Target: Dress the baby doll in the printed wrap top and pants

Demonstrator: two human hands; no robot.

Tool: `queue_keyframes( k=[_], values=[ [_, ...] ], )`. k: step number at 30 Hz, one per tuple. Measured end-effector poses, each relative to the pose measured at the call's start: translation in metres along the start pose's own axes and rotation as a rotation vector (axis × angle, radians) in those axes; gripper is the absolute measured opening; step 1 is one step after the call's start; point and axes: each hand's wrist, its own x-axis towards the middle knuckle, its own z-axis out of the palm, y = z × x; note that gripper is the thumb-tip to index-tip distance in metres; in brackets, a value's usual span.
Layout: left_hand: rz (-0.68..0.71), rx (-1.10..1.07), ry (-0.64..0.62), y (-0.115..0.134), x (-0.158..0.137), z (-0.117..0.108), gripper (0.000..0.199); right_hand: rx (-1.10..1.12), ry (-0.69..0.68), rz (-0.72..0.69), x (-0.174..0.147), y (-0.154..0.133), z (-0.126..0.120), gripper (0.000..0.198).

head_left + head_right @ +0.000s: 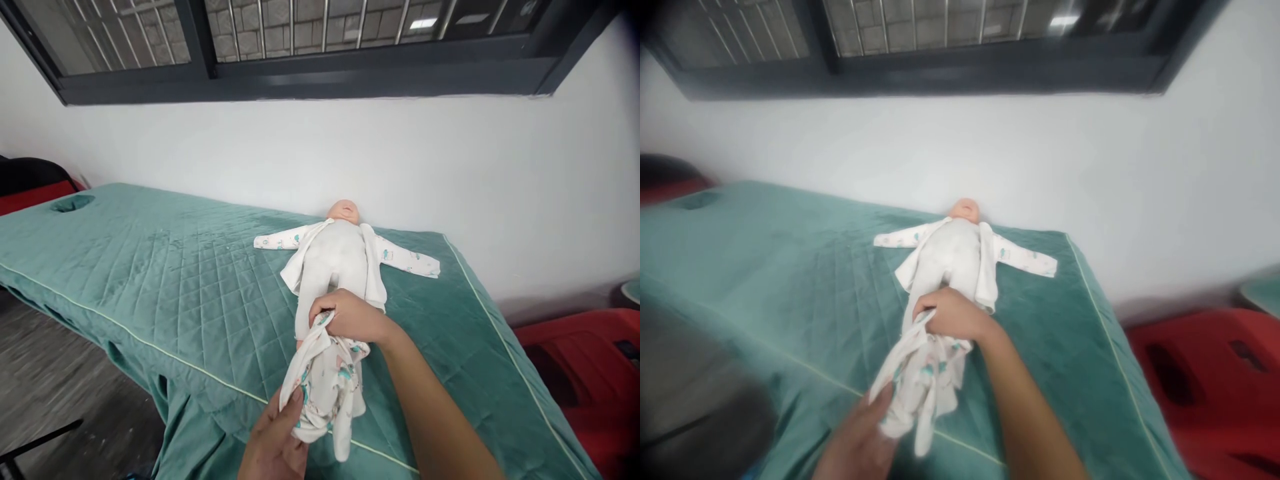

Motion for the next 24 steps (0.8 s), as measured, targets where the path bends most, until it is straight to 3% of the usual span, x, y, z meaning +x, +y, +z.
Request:
queue_keyframes(
  k=[4, 9, 15, 24],
  values=[
    [0.145, 0.117, 0.089, 0.001, 0.009, -0.018, 0.043, -0.006, -0.034, 0.066, -0.004, -0.002, -0.001, 0.017],
    [0.247, 0.43, 0.202, 0.028, 0.02, -0.023, 0.044, -0.079, -0.07, 0.089, -0.006, -0.001, -0.003, 0.009],
    [0.293, 0.649, 0.154, 0.047, 0.033, -0.018, 0.05, -0.241, -0.031, 0.077, -0.005, -0.004, -0.001, 0.02],
    [0.215, 0.624, 0.053, 0.053, 0.027, -0.007, 0.042, -0.183, 0.026, 0.084, -0.005, -0.007, -0.003, 0.022]
  ],
)
